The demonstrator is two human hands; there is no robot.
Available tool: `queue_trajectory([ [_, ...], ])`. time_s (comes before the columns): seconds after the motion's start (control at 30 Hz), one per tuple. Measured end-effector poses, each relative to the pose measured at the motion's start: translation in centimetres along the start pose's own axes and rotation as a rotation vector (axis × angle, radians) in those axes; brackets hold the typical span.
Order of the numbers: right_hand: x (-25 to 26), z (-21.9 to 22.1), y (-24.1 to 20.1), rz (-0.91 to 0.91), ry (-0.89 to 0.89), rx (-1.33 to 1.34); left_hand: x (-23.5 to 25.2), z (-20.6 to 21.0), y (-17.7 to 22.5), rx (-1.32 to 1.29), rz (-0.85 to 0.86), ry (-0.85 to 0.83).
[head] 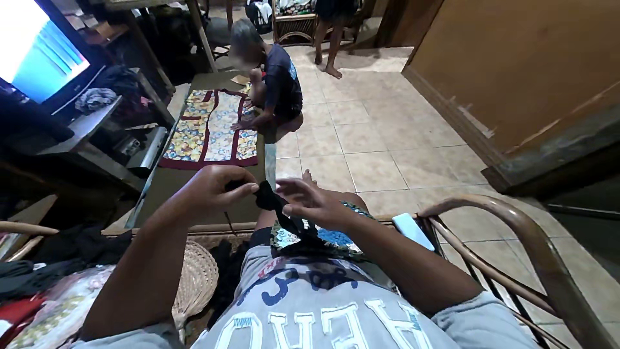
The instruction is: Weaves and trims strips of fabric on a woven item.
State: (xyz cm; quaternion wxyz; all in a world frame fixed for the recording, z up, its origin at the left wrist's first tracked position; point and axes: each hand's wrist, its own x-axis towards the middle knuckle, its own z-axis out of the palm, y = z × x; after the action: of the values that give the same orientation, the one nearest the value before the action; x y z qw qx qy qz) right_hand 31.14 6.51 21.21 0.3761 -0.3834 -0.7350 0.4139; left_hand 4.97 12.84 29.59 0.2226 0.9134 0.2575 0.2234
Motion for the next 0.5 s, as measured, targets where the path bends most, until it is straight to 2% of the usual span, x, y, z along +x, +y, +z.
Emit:
queue_trajectory([
  [0.07, 1.3, 0.7, -1.3, -0.237, 0.100, -0.049, 0.3, 0.4, 1.3, 0.061, 0.000, 0.018],
  [0.13, 2.1, 1.5, -2.9, -0.350, 0.128, -0.044, 0.6, 0.7, 2.5, 0.063, -0.020, 0.030],
  [0.27, 2.1, 3.0, -4.8, -0.215, 0.141, 0.033, 0.6, 1.2, 3.6, 0.013, 0.005, 0.056],
  [0.37, 1.8, 2.9, -4.4, -0.214, 0.106, -0.048, 0.3, 1.5, 3.4, -0.045, 0.019, 0.054],
  [0.43, 1.6, 2.8, -3.7, -0.250, 0.072, -0.102, 0.0, 2.0, 3.1, -0.173, -0.012, 0.132],
  [0.5, 1.3, 3.0, -2.6, -0.261, 0.043, -0.131, -0.4, 2.1, 2.9, -0.458, -0.048, 0.309],
])
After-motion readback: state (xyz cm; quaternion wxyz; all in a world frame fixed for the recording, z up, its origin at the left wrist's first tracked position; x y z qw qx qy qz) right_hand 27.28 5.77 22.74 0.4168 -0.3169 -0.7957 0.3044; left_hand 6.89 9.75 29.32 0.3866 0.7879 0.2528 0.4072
